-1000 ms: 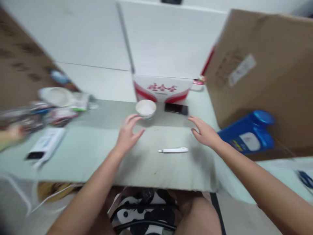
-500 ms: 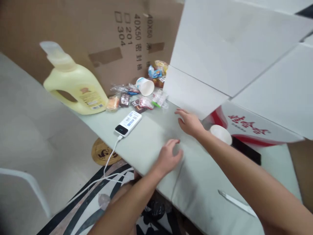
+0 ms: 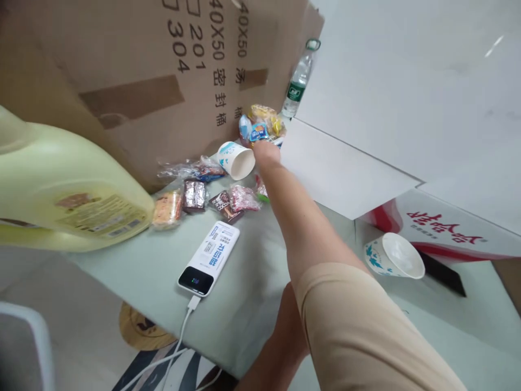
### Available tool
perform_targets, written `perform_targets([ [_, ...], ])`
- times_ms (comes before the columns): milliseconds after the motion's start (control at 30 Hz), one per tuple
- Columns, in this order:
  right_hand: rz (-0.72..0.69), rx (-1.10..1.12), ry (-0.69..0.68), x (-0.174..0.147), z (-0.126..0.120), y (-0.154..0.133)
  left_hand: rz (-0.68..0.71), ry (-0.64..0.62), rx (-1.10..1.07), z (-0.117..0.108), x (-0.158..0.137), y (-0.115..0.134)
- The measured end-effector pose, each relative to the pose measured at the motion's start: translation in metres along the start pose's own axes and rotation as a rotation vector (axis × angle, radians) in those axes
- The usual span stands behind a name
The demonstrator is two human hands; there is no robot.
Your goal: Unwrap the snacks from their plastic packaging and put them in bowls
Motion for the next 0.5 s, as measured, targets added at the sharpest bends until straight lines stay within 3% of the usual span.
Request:
perform_targets([
  [233, 0.008, -0.058, 0.03, 0.004, 0.013, -0.001, 0.005, -0.051, -0.053, 0.007, -0.007, -0.003],
  [500, -0.09, -0.12, 0.039, -0.023, -0.013, -0.011, -0.007, -0.051, 0.076, -0.004, -0.019, 0.017],
])
Point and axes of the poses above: each hand's wrist, its own x-axis towards the middle knuckle, its own z-axis out of the palm, y = z × x, the point moved 8 cm from there along x, towards the middle knuckle, and after that the axes turned 12 degrees about -y, right-handed, at the moved point
